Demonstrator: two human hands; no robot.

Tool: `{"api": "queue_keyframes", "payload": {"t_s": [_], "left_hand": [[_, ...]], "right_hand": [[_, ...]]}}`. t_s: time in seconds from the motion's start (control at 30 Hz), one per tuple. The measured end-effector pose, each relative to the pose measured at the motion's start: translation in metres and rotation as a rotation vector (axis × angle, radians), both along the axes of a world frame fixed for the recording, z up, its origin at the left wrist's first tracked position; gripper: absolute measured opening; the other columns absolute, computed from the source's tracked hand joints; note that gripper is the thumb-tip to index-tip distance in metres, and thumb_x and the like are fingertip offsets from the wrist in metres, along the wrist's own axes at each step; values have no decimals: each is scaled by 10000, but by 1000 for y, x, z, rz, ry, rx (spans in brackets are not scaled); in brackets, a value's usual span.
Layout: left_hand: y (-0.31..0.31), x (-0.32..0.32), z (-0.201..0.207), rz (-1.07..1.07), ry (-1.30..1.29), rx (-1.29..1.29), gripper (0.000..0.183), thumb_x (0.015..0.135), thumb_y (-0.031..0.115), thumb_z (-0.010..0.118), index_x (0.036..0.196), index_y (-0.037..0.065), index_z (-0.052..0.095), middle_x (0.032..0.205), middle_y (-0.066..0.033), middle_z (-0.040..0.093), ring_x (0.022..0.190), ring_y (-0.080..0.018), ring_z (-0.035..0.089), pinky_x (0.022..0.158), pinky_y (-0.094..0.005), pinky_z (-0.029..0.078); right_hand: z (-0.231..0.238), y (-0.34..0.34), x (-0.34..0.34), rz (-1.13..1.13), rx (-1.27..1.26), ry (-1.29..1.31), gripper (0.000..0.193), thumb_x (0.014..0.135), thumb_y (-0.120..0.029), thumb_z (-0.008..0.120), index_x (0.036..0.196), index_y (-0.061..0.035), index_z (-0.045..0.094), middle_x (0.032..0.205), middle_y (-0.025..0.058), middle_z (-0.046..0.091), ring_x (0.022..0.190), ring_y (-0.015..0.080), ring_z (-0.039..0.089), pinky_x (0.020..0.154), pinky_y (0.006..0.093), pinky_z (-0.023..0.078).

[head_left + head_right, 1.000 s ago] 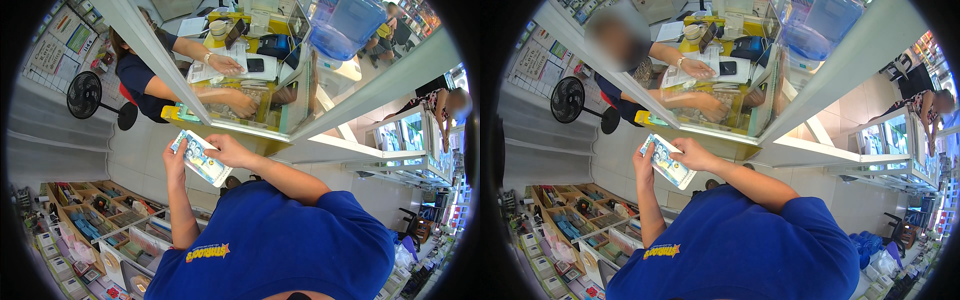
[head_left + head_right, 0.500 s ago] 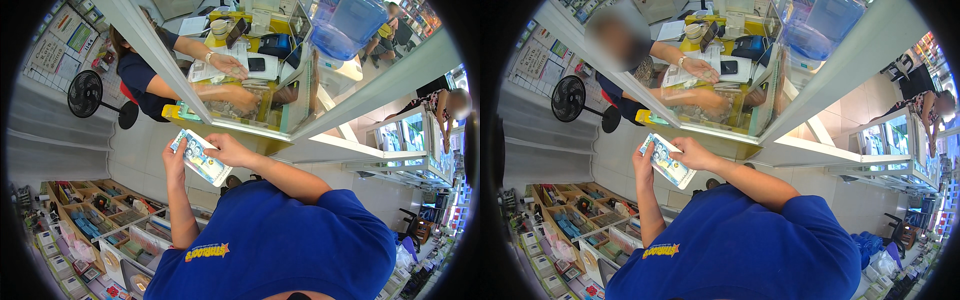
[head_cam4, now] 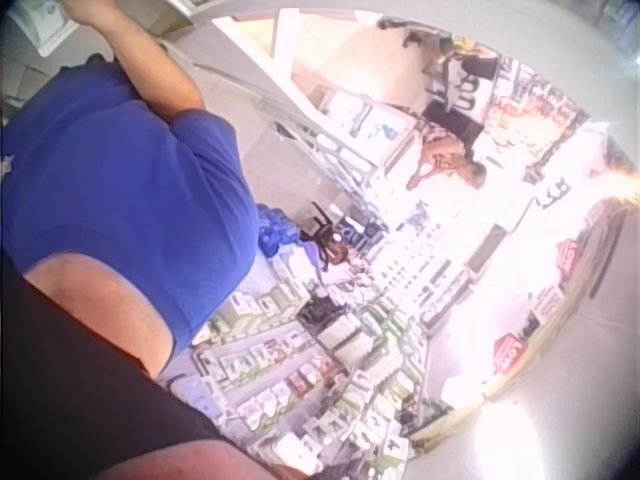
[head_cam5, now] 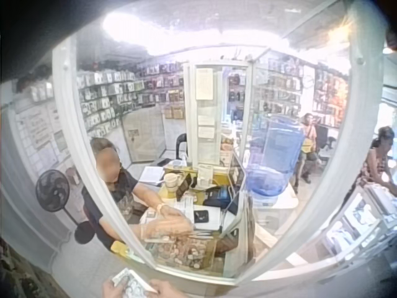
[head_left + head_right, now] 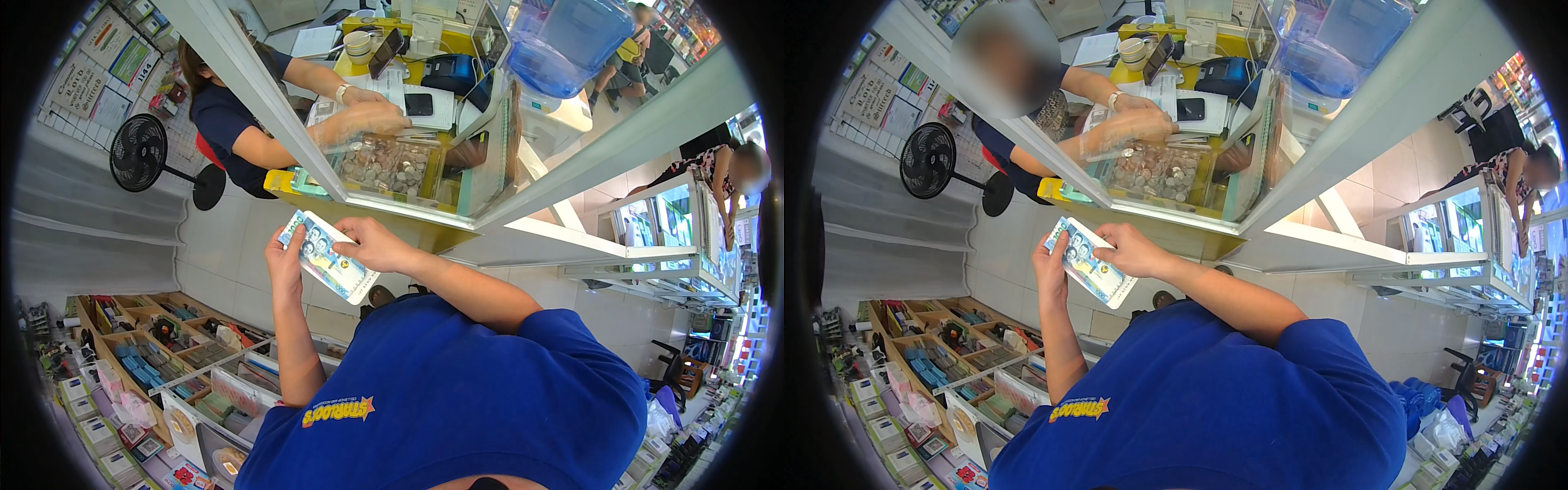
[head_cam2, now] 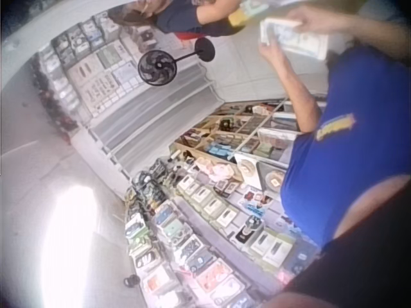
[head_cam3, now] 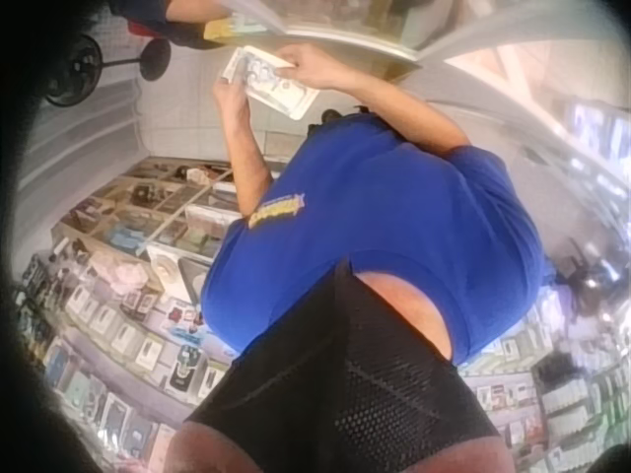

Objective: The person handles cash and documents at a counter, exchanging money with a cashier and another customer. They count banknotes, receive change, and place items into a wallet. The person also picks up a small box and a plastic cup, then walks around the store.

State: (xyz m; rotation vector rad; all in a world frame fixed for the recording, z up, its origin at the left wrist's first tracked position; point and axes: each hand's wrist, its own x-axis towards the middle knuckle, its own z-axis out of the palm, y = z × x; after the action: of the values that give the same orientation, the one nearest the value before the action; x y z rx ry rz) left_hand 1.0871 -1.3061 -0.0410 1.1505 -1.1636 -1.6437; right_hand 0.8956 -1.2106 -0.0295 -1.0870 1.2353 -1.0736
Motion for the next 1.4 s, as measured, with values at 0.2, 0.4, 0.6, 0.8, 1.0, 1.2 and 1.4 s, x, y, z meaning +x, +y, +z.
{"api": "queue_keyframes", "payload": {"t_s": [0.2,0.4,0.6,0.8,1.0,1.2,1.4], "left_hand": [[0,1,-2,-1,3,10,156,1016,138,740,1052,-7,696,936,-36,730,792,-71,654,712,-249,523],[-2,3,-5,-19,6,9,194,1019,133,731,1126,-22,681,993,-65,742,838,-105,695,737,-272,555],[0,1,-6,1,18,8,166,1010,149,753,1046,-3,697,928,-30,731,782,-68,650,708,-247,520],[-1,0,-4,-7,7,2,154,1012,146,749,1034,3,698,919,-26,730,774,-66,646,704,-248,519],[-1,-1,-4,-2,22,8,151,1012,142,746,1032,1,697,925,-31,734,775,-69,650,702,-251,521],[0,-1,-4,0,25,20,145,1003,123,755,1048,-4,700,936,-37,734,793,-72,659,704,-246,522],[-8,3,-11,60,196,123,398,1105,365,563,1195,-14,645,1109,-84,736,952,-165,701,908,-337,552]], "right_hand": [[-2,1,1,-16,-9,-10,327,991,-122,688,1254,69,646,944,192,792,797,205,755,702,367,576],[-2,1,1,-19,-19,-3,319,990,-123,688,1243,67,649,928,187,792,783,207,752,700,368,572],[-1,1,-1,14,20,34,302,1026,-115,674,1271,52,624,971,144,797,828,142,734,728,323,564],[-1,1,0,-21,-10,9,304,993,-130,689,1234,51,653,923,186,789,774,208,747,692,375,564],[4,1,-1,1,15,26,315,1015,-136,687,1266,48,641,936,144,786,796,157,730,700,335,558],[1,1,0,-15,31,-11,303,1032,-142,682,1268,43,644,931,105,783,802,125,717,699,308,550],[-1,-7,7,-108,43,-17,261,1010,-135,687,1197,46,671,920,126,785,760,143,729,671,317,560]]}}
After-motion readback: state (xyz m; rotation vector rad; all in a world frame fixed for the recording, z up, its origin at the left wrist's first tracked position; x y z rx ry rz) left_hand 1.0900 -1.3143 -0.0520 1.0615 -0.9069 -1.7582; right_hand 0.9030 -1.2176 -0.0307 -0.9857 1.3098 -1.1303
